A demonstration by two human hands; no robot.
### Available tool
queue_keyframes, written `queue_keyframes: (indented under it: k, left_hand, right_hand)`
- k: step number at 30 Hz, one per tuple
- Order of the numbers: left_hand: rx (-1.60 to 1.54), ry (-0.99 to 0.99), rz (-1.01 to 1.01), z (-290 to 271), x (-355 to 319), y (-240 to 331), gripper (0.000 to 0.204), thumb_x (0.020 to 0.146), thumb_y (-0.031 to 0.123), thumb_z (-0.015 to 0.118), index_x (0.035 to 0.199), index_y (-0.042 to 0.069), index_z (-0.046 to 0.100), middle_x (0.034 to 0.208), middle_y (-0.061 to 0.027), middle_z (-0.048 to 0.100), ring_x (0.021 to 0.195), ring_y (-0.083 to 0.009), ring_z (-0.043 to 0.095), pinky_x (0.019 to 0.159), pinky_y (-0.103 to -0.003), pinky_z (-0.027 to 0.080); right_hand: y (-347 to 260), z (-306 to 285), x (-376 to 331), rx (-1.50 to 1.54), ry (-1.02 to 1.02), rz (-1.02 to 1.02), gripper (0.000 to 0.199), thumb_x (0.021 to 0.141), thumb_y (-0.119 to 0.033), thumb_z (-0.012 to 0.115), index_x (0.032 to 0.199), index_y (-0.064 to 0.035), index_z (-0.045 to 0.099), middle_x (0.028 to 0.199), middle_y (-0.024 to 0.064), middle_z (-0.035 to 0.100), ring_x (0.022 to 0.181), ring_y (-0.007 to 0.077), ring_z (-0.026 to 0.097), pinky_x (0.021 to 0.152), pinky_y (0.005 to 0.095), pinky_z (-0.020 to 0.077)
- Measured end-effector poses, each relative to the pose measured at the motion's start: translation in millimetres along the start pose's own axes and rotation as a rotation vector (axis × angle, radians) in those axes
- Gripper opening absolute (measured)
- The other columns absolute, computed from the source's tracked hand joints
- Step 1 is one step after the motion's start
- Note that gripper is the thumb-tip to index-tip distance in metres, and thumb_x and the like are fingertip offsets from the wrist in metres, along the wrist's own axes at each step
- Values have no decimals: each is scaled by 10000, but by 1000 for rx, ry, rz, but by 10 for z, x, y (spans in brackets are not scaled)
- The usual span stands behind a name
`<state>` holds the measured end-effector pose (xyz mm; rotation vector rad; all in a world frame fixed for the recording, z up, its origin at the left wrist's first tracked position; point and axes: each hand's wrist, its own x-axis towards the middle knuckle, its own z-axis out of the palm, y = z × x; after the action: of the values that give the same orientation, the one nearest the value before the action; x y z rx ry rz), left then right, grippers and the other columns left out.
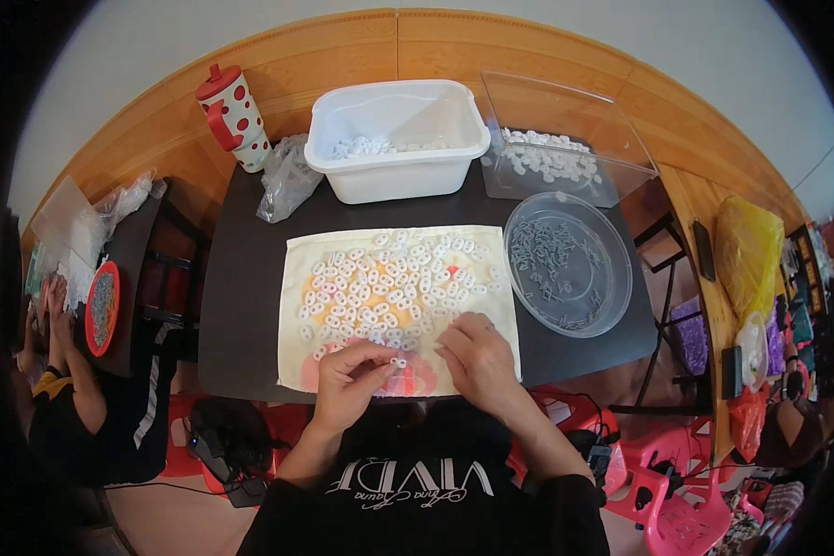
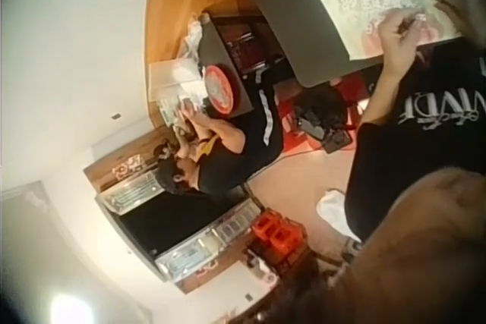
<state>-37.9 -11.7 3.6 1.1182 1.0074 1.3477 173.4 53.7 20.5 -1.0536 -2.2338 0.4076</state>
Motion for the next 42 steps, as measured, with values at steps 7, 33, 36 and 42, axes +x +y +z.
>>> queue_keyframes:
  k: [7, 33, 36, 42]
  left_hand:
    - [-120, -33, -40, 59, 5, 4, 320, 874, -123, 627, 1176, -26, 668, 960, -54, 674, 872, -93, 620, 784, -228, 489]
    - [-146, -13, 10, 111, -19, -29, 366, 870, -140, 616, 1212, -17, 664, 922, -25, 640, 824, -74, 577, 718, -210, 459]
    - [-121, -6, 23, 115, -24, -37, 349, 869, -140, 619, 1190, -16, 675, 927, -26, 643, 831, -74, 579, 726, -210, 465]
    - [-127, 2, 5, 123, -39, -133, 328, 871, -133, 619, 1170, -12, 678, 925, -30, 644, 839, -78, 592, 732, -212, 476]
  right_hand:
    - [-34, 25, -31, 615, -13, 216, 125, 813, 56, 718, 924, 20, 674, 880, 97, 653, 830, 182, 610, 723, 299, 478]
    - [-187, 135, 14, 812, 6, 128, 152, 866, 72, 660, 998, 8, 699, 848, 50, 655, 722, 101, 579, 647, 248, 444]
    - [-163, 130, 14, 793, -23, 112, 150, 870, 74, 653, 997, 8, 697, 840, 54, 652, 713, 104, 576, 641, 251, 438]
    - [-94, 138, -16, 830, -95, 141, 129, 876, 69, 645, 989, 17, 677, 837, 55, 642, 765, 116, 586, 676, 255, 446]
